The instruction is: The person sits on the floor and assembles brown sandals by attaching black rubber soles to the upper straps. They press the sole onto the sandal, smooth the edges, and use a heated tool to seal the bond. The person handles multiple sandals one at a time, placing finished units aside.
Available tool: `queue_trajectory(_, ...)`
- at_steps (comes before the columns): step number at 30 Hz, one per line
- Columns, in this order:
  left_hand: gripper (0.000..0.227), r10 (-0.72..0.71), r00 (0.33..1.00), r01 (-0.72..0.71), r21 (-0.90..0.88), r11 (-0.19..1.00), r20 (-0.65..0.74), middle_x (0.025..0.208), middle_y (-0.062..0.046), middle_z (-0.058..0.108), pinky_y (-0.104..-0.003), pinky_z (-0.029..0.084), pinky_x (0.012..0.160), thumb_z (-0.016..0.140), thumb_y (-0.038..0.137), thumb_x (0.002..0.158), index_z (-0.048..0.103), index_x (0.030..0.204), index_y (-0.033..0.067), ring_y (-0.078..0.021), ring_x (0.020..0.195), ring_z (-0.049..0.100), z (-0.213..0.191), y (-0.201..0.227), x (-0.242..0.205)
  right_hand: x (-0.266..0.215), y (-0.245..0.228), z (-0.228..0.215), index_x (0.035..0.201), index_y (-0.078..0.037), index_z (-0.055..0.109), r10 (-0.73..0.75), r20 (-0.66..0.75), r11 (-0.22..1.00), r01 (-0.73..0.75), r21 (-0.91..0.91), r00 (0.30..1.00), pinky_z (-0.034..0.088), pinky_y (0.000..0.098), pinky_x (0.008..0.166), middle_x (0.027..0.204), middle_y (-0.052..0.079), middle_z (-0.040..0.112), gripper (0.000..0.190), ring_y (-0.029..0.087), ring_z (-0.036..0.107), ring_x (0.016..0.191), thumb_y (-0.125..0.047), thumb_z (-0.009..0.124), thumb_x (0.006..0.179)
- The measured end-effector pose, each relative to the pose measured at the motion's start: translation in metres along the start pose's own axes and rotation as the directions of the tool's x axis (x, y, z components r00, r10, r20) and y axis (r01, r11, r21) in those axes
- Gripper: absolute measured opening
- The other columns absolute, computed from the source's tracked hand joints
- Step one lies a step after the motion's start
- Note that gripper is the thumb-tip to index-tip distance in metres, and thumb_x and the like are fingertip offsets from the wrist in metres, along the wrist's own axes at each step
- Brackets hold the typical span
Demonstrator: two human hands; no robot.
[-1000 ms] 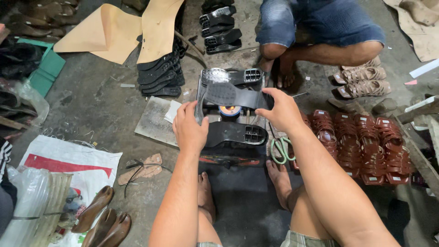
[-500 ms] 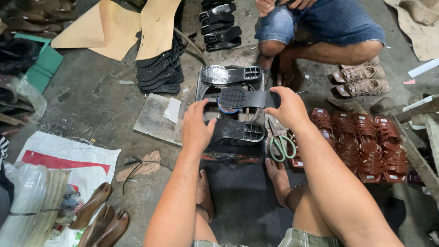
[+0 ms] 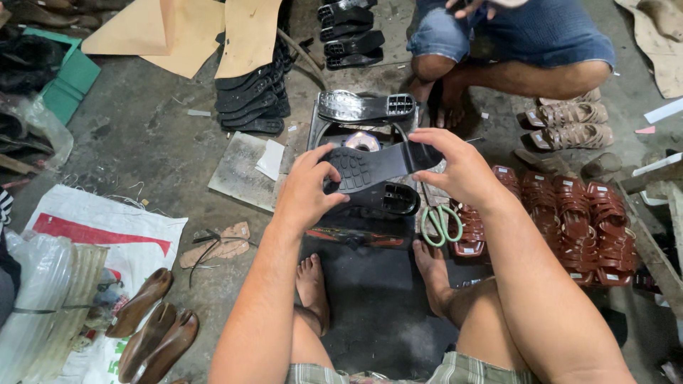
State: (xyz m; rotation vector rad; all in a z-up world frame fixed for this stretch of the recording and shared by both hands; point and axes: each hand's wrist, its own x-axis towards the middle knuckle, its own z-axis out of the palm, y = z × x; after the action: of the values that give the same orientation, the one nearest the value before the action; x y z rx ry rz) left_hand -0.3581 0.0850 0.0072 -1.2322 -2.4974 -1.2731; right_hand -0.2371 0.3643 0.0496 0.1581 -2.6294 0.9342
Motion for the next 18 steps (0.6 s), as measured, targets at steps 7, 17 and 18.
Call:
queue_trajectory(7,0.037,-0.273,0.956,0.284,0.092,0.955,-0.110,0.132,-0.001,0.066,-0.041,0.048,0.101,0.092,0.019,0.062,0.075,0.094,0.0113,-0.0284,0.122,0.058,0.009,-0.024,-0.003,-0.004,0.028,0.009,0.144,-0.007,0.056,0.058,-0.196,0.989,-0.083,-0.124,0.979,0.047,0.0414,0.108,0.151,0.023,0.051,0.073,0.039,0.055,0.135,-0.017,0.086,0.079)
queue_trajectory(17,0.040,-0.280,0.935,0.323,0.191,0.927,-0.219,0.131,-0.007,0.063,-0.044,0.047,0.099,0.094,0.018,0.059,0.076,0.094,0.0117,-0.0333,0.120,0.056,0.000,-0.030,-0.007,-0.012,0.026,-0.012,0.141,-0.008,0.060,0.091,-0.384,0.996,-0.085,0.032,0.919,0.054,0.0362,0.101,0.148,0.016,0.054,0.061,0.024,0.063,0.118,-0.012,0.085,0.086)
queue_trajectory(18,0.039,-0.252,0.943,0.295,0.195,0.935,-0.219,0.131,-0.008,0.064,-0.045,0.046,0.099,0.095,0.019,0.060,0.076,0.094,0.0115,-0.0341,0.120,0.056,-0.001,-0.026,-0.004,-0.019,0.027,-0.023,0.140,-0.007,0.060,0.140,-0.448,0.990,-0.122,0.069,0.883,0.055,0.0347,0.099,0.149,0.015,0.054,0.056,0.021,0.063,0.118,-0.011,0.083,0.089)
